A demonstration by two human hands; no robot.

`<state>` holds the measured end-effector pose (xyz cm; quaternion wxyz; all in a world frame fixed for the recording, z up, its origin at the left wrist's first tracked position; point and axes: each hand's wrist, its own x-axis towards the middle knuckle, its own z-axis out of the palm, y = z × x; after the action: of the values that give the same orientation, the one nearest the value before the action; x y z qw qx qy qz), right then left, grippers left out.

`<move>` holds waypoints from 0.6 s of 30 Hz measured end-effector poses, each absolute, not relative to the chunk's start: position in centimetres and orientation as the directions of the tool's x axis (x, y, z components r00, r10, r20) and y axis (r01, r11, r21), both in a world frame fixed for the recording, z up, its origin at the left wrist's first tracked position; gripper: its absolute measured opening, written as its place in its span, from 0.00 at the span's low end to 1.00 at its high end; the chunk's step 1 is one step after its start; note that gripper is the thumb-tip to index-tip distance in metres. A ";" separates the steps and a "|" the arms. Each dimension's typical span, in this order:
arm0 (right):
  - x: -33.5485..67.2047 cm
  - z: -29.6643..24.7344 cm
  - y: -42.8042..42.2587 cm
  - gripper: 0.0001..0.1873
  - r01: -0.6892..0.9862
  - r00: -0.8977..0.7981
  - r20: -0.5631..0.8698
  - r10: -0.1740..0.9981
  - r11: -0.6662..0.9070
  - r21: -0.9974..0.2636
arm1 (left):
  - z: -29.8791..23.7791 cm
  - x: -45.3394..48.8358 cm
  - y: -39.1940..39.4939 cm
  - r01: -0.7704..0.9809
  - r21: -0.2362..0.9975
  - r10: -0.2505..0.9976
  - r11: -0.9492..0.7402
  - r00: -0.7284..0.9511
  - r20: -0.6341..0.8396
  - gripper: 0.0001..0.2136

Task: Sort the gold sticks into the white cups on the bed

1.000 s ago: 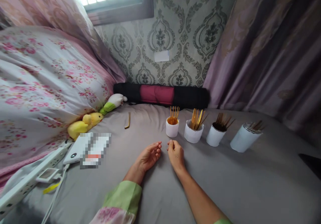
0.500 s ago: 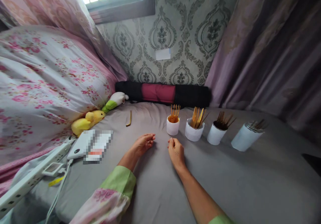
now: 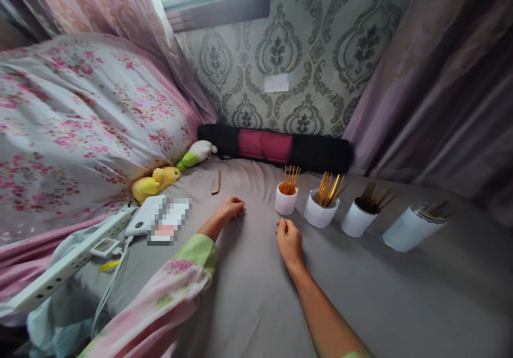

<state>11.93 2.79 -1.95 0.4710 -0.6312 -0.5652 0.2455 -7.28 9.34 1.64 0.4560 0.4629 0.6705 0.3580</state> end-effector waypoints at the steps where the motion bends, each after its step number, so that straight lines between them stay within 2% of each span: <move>1: 11.9 -2.0 2.8 0.20 0.480 0.239 0.224 0.945 0.085 -0.873 | 1.7 -7.6 9.5 0.326 0.893 0.949 0.311 -0.161 -0.271 0.05; 11: 11.9 -1.9 2.8 0.20 0.489 0.237 0.209 0.949 0.069 -0.869 | 1.3 -10.5 11.3 0.541 0.792 0.956 0.283 -0.223 -0.189 0.09; 18: 11.9 -1.8 2.7 0.19 0.478 0.242 0.188 0.952 0.052 -0.877 | 2.0 -12.7 12.1 0.646 0.721 0.962 0.252 -0.250 -0.112 0.08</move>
<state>11.89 2.66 -1.76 0.4613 -0.6390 -0.5594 0.2568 -12.72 12.08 2.04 0.2819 0.5438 0.7392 0.2801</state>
